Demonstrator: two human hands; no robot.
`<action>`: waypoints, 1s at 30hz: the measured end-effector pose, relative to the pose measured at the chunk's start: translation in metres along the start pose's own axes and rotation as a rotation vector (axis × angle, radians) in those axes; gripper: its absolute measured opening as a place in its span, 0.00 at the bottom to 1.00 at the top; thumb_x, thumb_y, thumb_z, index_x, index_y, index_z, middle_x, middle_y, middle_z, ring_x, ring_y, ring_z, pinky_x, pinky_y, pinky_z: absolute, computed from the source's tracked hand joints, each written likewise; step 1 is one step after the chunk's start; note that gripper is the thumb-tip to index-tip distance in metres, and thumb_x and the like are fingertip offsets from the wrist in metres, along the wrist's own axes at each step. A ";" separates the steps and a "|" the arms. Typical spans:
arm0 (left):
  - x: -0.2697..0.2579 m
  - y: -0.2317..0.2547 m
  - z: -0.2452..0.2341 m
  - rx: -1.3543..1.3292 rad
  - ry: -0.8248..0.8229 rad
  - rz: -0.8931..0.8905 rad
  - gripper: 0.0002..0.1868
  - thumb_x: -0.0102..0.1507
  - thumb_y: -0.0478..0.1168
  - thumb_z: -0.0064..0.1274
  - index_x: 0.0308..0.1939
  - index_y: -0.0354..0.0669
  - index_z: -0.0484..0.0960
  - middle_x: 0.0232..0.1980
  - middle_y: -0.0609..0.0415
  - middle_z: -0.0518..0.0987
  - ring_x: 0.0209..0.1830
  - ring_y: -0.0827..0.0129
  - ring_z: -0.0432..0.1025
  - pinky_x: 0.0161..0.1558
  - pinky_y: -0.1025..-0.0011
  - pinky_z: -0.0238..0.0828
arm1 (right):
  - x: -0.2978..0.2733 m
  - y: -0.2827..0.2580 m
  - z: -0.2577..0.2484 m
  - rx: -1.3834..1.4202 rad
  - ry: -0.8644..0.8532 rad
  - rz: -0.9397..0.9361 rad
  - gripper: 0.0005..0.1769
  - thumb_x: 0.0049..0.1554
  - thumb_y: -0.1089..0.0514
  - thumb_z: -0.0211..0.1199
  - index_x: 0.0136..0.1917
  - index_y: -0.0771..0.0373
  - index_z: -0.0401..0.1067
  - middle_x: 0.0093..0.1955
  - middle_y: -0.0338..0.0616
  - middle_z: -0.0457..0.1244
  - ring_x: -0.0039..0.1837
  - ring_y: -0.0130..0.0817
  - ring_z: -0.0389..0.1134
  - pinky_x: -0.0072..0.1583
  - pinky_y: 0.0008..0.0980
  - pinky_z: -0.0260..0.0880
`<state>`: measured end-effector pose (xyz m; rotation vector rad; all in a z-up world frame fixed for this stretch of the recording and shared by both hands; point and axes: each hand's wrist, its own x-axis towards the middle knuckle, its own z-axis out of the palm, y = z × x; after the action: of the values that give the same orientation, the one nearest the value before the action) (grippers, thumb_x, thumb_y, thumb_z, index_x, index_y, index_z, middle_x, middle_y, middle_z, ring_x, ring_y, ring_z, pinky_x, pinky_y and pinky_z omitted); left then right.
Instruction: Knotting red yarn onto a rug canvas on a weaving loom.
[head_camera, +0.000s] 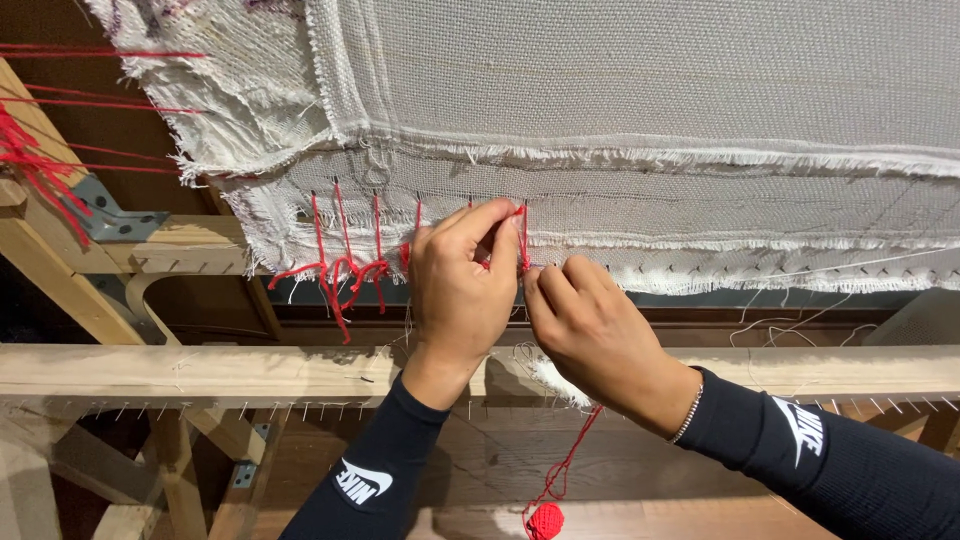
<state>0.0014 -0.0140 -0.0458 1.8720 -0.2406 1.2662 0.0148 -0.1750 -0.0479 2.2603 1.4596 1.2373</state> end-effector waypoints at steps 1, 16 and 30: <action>0.000 0.000 -0.001 0.000 -0.001 0.000 0.08 0.65 0.37 0.56 0.43 0.37 0.86 0.37 0.49 0.86 0.31 0.62 0.78 0.40 0.65 0.68 | -0.002 0.001 0.001 0.001 0.000 0.001 0.17 0.46 0.63 0.59 0.49 0.75 0.71 0.39 0.47 0.57 0.43 0.40 0.59 0.46 0.35 0.63; -0.001 -0.005 -0.035 0.221 -0.152 0.000 0.04 0.59 0.39 0.59 0.33 0.44 0.83 0.29 0.59 0.82 0.29 0.66 0.77 0.40 0.64 0.68 | -0.041 0.017 -0.024 0.304 -0.183 0.250 0.19 0.55 0.45 0.65 0.32 0.61 0.74 0.29 0.46 0.65 0.35 0.45 0.68 0.38 0.42 0.68; -0.014 -0.007 -0.048 0.298 -0.177 0.004 0.04 0.59 0.41 0.60 0.34 0.46 0.84 0.31 0.60 0.81 0.34 0.66 0.75 0.44 0.62 0.61 | -0.071 0.039 -0.028 0.400 -0.376 0.420 0.18 0.53 0.42 0.65 0.40 0.59 0.80 0.31 0.43 0.67 0.28 0.43 0.69 0.31 0.40 0.67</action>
<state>-0.0340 0.0213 -0.0544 2.2427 -0.1553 1.1907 0.0088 -0.2606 -0.0476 2.9740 1.2100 0.5670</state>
